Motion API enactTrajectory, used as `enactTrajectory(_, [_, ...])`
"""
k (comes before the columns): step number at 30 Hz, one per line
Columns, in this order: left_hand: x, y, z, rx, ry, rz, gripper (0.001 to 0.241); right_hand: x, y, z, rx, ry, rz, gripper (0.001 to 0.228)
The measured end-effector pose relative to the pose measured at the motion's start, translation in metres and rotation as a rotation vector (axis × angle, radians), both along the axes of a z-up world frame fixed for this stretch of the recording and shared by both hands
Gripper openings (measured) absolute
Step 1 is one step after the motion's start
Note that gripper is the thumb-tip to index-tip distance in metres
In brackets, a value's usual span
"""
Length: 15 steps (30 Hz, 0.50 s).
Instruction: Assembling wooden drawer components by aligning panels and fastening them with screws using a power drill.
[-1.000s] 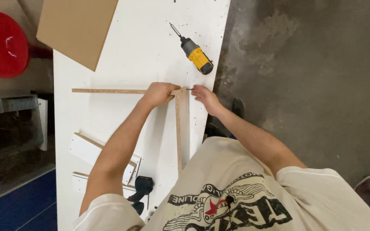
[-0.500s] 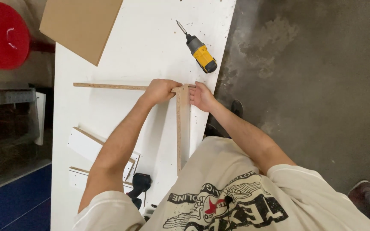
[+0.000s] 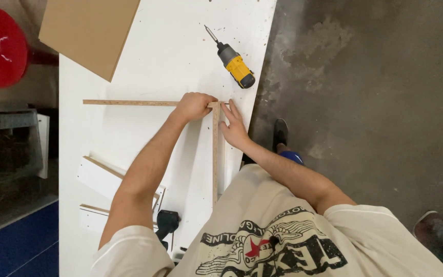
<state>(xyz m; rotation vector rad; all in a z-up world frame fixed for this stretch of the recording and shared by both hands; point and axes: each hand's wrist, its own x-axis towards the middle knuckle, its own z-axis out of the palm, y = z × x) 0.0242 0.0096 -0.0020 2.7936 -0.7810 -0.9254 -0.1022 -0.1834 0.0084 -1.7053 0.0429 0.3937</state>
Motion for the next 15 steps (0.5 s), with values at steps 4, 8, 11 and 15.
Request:
enactTrajectory(4, [0.004, -0.002, 0.003, 0.024, 0.013, -0.005, 0.04, 0.001, 0.002, -0.006, 0.011, -0.074, -0.001, 0.069])
enactTrajectory(8, [0.005, -0.009, 0.021, 0.044, 0.049, 0.004, 0.039, 0.007, 0.0, 0.007, 0.114, 0.076, 0.03, 0.07])
enactTrajectory(11, [0.005, -0.005, 0.021, 0.05, 0.054, -0.005, 0.039, 0.006, -0.007, 0.01, 0.142, 0.089, 0.041, 0.069])
enactTrajectory(15, [0.008, -0.002, 0.014, 0.069, 0.066, -0.068, 0.041, 0.01, -0.026, -0.055, 0.019, -0.032, -0.228, 0.032])
